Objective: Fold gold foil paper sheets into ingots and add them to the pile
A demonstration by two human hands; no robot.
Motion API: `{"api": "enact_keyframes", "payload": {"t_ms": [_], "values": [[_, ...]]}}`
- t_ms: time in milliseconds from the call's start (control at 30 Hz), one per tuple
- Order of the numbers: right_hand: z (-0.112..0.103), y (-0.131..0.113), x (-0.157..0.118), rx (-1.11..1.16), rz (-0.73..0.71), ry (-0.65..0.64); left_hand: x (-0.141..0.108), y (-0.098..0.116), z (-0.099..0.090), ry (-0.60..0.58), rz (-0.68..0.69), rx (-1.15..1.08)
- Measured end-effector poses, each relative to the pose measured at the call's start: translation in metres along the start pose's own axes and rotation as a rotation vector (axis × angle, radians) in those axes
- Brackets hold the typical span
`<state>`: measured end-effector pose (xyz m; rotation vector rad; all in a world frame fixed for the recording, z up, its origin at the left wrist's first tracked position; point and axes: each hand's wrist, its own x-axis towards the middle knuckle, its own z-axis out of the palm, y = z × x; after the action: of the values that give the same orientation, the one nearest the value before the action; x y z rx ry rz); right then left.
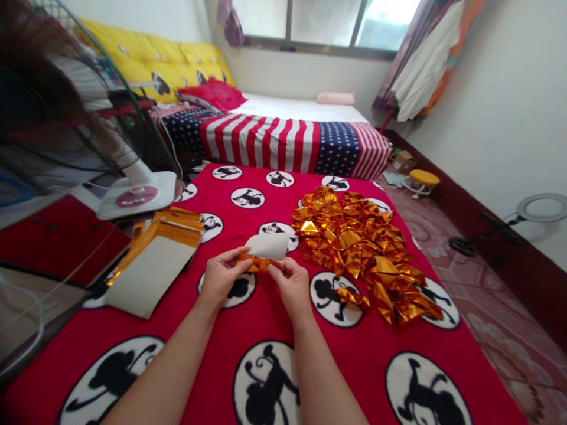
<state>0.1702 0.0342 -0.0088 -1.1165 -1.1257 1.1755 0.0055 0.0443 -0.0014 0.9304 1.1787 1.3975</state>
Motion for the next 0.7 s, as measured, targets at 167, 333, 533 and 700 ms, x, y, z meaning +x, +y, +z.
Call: {"api": "enact_keyframes", "payload": {"t_ms": [167, 333, 533, 700], "values": [[-0.0021, -0.0016, -0.0013, 0.000, 0.001, 0.003, -0.0003, -0.0006, 0.0018, 0.029, -0.022, -0.061], [-0.0016, -0.0030, -0.0033, 0.067, 0.062, 0.066, 0.0000, -0.0016, 0.0016, 0.028, -0.035, -0.049], [-0.0011, -0.0056, -0.0028, 0.140, 0.121, 0.066, 0.0007, -0.0015, 0.0007, 0.025, -0.032, -0.065], [0.0010, -0.0049, -0.0030, 0.112, 0.109, 0.037, 0.0012, 0.0002, 0.0001, 0.066, -0.049, -0.130]]}}
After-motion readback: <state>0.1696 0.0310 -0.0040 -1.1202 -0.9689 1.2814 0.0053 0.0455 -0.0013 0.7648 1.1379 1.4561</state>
